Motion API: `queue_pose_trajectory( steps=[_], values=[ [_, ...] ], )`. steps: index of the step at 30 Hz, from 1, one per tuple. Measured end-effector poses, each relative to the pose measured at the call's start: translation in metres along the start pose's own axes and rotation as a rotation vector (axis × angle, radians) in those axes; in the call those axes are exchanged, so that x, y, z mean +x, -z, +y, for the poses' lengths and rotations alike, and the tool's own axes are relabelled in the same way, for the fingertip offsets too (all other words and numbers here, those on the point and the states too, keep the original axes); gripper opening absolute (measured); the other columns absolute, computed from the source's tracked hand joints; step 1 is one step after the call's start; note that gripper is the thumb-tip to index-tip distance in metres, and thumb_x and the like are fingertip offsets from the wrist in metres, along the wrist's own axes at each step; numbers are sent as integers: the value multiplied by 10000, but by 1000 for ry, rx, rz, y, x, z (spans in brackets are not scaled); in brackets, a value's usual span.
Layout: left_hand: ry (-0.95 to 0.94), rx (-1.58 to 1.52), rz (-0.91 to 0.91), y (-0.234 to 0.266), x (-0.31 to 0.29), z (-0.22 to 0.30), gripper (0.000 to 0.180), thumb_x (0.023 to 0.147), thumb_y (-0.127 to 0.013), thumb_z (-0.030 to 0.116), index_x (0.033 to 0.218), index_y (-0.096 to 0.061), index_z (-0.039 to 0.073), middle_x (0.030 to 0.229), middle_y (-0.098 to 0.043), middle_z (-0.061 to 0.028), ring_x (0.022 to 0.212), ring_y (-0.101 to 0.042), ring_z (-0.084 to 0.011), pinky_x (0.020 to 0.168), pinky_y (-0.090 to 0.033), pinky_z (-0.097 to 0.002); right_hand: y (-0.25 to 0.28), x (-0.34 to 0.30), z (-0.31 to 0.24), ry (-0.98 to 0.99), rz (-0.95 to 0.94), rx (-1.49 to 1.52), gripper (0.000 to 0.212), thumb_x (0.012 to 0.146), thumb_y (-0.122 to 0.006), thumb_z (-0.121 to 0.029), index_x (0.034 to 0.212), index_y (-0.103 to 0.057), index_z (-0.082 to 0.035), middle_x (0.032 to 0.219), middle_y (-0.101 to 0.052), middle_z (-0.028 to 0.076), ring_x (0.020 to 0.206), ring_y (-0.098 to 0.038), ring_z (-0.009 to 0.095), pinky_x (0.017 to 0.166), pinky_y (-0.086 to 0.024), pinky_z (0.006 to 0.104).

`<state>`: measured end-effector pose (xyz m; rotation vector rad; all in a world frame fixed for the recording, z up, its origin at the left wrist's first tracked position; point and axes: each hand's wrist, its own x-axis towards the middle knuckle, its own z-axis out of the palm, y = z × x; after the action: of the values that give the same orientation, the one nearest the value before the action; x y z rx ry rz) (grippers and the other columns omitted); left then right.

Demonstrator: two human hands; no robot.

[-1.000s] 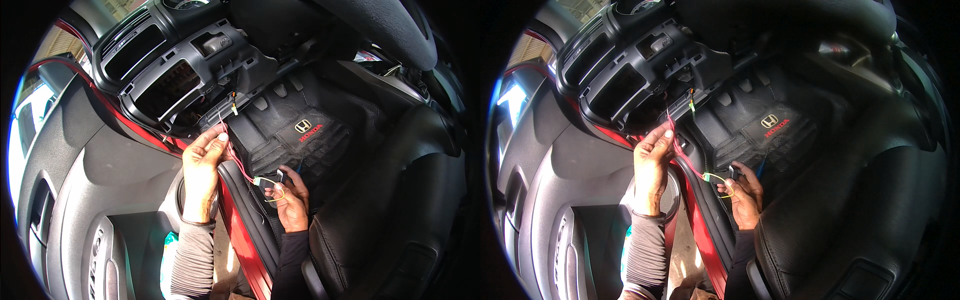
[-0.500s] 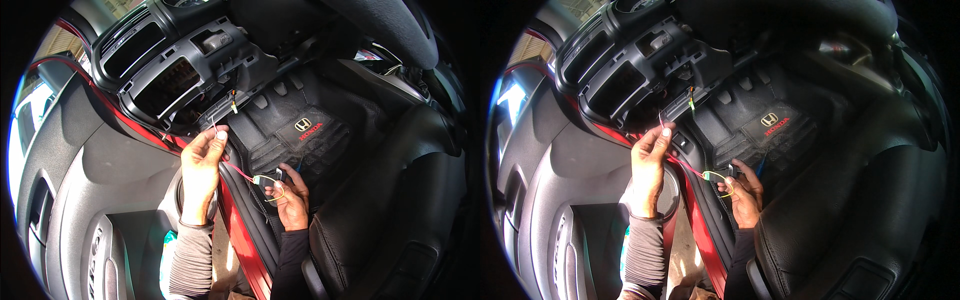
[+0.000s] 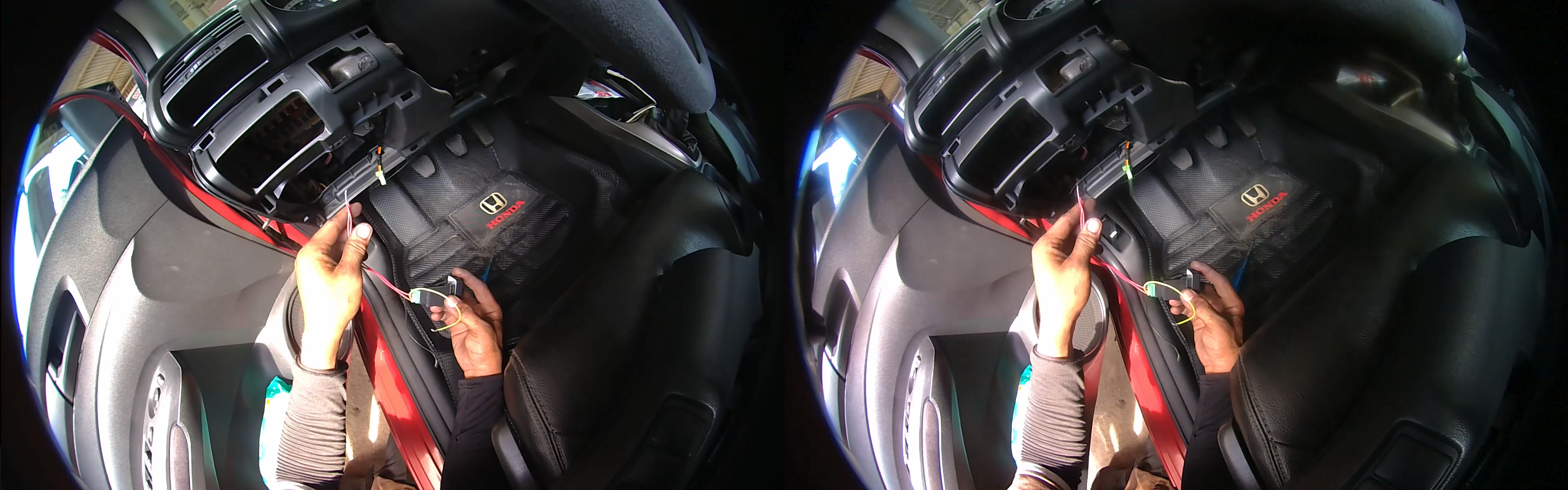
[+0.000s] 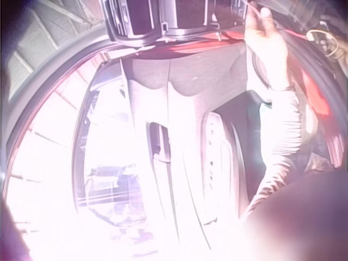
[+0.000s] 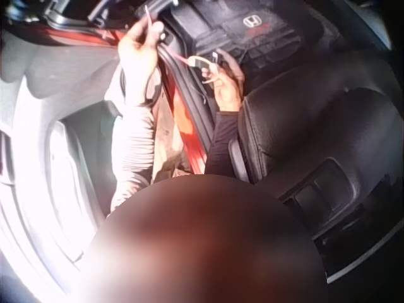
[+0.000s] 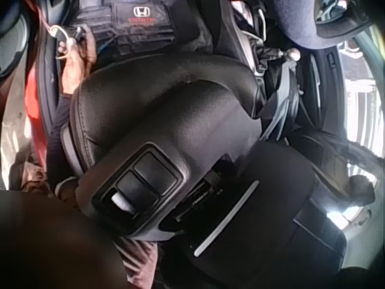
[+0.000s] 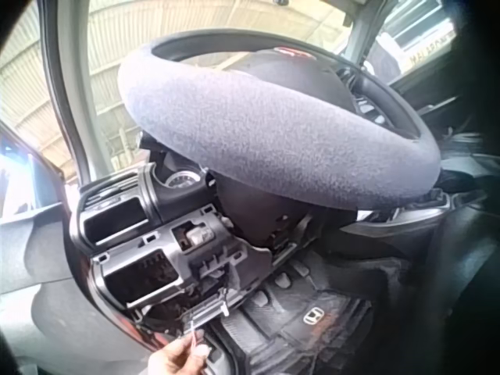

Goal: The person connects wires to a small black module inside the car's dashboard, then moves to the engine bay to route and attach wires near the battery and firewall. The person uses pliers and a wire connector to secure the connections.

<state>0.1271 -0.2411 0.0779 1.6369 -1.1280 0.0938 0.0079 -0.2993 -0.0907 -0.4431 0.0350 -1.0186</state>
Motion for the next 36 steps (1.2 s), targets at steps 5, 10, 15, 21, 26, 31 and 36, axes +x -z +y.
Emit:
queue_pose_trajectory(
  steps=[5, 10, 15, 21, 26, 31, 36],
  values=[
    [54, -84, -29, 2, -6, -2, 489, 970, -709, 114, 1407, -557, -44, 958, -669, -27, 885, -610, -103, 866, -486, -240, 0, 0, 1, 9, -1, -2, 441, 958, -637, 4, 1387, -536, 14, 1003, -735, 115, 857, -718, 180, 792, -592, 306],
    [24, -39, 20, 0, -18, -11, 505, 961, -716, 107, 1415, -548, -38, 1020, -667, -45, 920, -599, -96, 867, -484, -237, 1, 0, 1, 14, 10, -14, 441, 963, -629, 4, 1393, -529, 11, 999, -732, 109, 860, -718, 180, 799, -595, 307],
    [-103, 170, 60, 1, -34, -12, 315, 921, -707, 31, 1234, -691, 5, 957, -650, -46, 829, -593, -105, 817, -510, -259, 0, 0, 1, 13, 3, -5, 444, 961, -630, 5, 1393, -529, 8, 1005, -729, 108, 863, -718, 182, 797, -597, 305],
    [-264, 375, -73, -5, -59, 4, 397, 744, -683, -94, 1119, -734, 26, 948, -586, -89, 807, -575, -189, 782, -486, -304, -1, -1, 1, 0, 9, -4, 451, 957, -626, 13, 1396, -521, 14, 1009, -723, 111, 876, -716, 182, 806, -594, 306],
    [-318, 470, -185, -22, -70, 10, 373, 702, -775, -26, 1062, -755, 72, 942, -522, -100, 946, -548, -262, 864, -468, -345, -1, 1, 1, 26, -9, 2, 462, 946, -628, 28, 1395, -515, 23, 1024, -711, 113, 906, -712, 179, 840, -583, 293],
    [-242, 272, -101, -23, -72, 5, 193, 794, -785, -3, 981, -745, 28, 901, -570, -68, 852, -570, -194, 794, -479, -311, -1, 0, 0, 4, 38, 6, 482, 934, -631, 44, 1399, -506, 21, 1027, -709, 122, 914, -712, 183, 847, -586, 302],
    [-91, 26, 50, -7, -75, 2, 154, 881, -781, 61, 1020, -740, 9, 947, -667, -62, 817, -614, -126, 773, -504, -266, -2, -1, 0, 1, 53, 3, 448, 934, -631, 40, 1369, -527, 6, 1036, -714, 136, 906, -718, 203, 826, -599, 327]
  ],
)
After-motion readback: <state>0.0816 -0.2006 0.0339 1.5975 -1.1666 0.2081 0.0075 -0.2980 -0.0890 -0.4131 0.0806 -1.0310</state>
